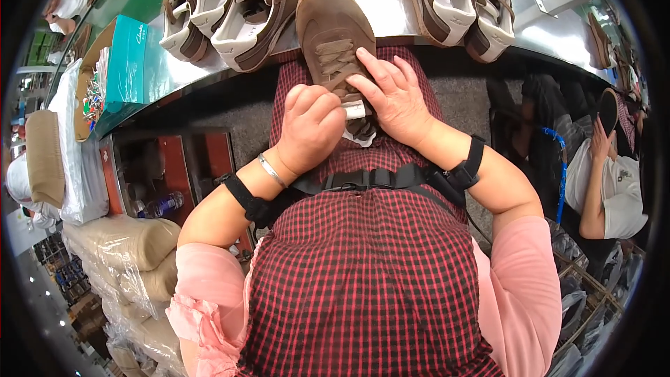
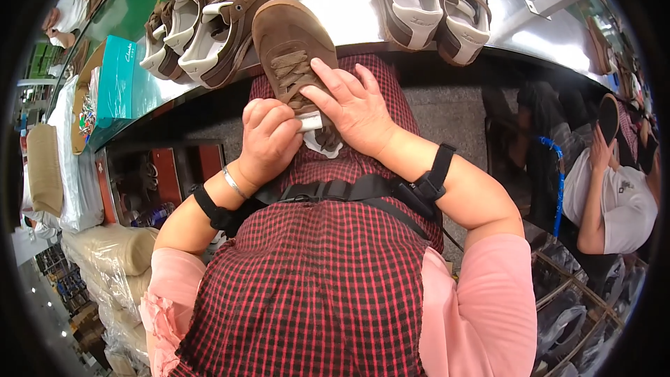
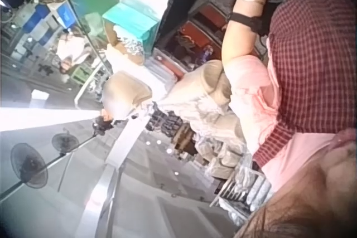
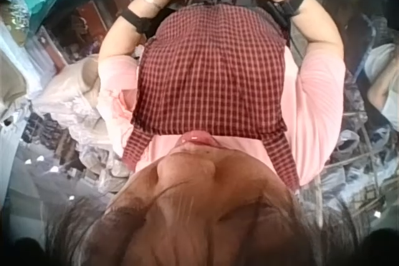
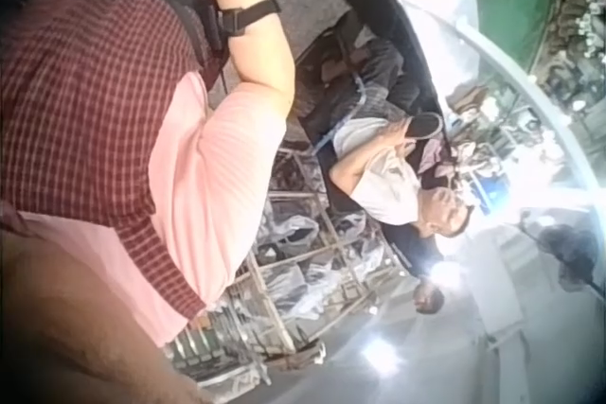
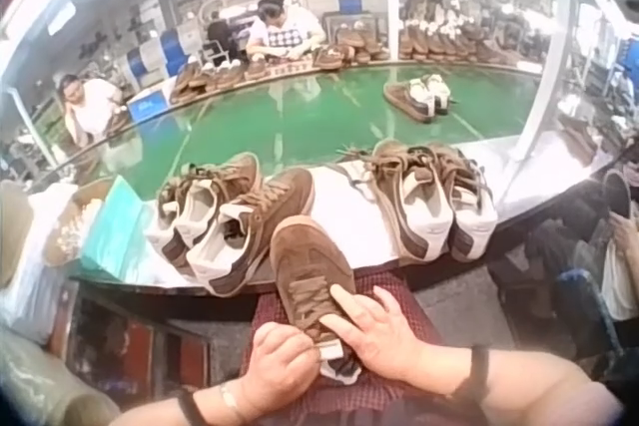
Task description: Insert and arrange laces in sneakers at a factory workstation.
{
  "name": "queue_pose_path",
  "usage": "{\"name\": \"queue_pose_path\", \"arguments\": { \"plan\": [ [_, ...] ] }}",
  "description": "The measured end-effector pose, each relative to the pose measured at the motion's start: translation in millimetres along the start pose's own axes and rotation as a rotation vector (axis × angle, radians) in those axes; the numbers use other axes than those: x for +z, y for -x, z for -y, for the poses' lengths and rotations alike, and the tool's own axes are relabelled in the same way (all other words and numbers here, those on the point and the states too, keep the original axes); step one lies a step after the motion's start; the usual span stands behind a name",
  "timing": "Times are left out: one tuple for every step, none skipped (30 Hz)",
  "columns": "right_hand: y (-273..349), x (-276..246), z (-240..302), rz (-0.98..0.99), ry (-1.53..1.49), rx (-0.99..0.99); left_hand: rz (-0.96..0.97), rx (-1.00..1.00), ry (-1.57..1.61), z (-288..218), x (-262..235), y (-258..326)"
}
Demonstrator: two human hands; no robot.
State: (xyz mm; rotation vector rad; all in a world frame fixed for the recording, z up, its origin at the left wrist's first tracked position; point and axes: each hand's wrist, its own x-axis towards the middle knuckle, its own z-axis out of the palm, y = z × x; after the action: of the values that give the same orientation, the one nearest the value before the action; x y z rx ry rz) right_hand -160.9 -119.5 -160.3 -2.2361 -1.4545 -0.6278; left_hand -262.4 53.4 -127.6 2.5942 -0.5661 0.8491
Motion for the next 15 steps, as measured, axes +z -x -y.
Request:
{"name": "queue_pose_path", "arguments": {
  "plan": [
    [-3, -2, 2, 0.027, -0.025, 0.011, 0.011, 0.019, 0.001, 0, 2, 0],
    [-5, -4, 5, 0.029, -0.028, 0.006, 0.009, 0.013, -0.002, -2, 2, 1],
    [-5, -8, 8, 0.019, -0.116, 0.003, 0.021, 0.014, 0.014, -5, 3, 1],
    [-9, -12, 8, 0.003, -0.201, 0.0, 0.03, 0.021, 0.026, -4, 4, -1],
    [-13, -18, 9, -0.004, -0.19, -0.04, 0.051, 0.008, 0.083, -5, 1, 0],
    [-14, -17, 5, -0.007, -0.189, -0.045, 0.047, 0.009, 0.078, -4, -2, -1],
    [-12, -16, 3, -0.029, -0.203, -0.04, -0.02, -0.074, 0.099, -4, -4, 0],
    [-12, -16, 1, -0.049, -0.217, -0.035, -0.088, -0.158, 0.121, -2, -6, 1],
    [-13, -14, 1, -0.099, -0.242, -0.059, -0.101, -0.241, 0.101, 2, -6, 6],
    [-14, -13, 1, -0.096, -0.244, -0.065, -0.079, -0.323, 0.045, 3, -4, 7],
    [-13, -12, 1, -0.115, -0.278, -0.089, -0.069, -0.332, 0.048, 4, 1, 9],
    [-13, -11, 0, -0.133, -0.313, -0.112, -0.058, -0.342, 0.052, 5, 6, 10],
    [-14, -13, 0, -0.138, -0.31, -0.099, -0.063, -0.346, 0.05, 6, 8, 8],
    [-13, -12, -2, -0.136, -0.311, -0.104, -0.031, -0.33, -0.022, 6, 9, 6],
    [-13, -12, -5, -0.142, -0.317, -0.107, 0.002, -0.314, -0.094, 7, 10, 5]
  ]
}}
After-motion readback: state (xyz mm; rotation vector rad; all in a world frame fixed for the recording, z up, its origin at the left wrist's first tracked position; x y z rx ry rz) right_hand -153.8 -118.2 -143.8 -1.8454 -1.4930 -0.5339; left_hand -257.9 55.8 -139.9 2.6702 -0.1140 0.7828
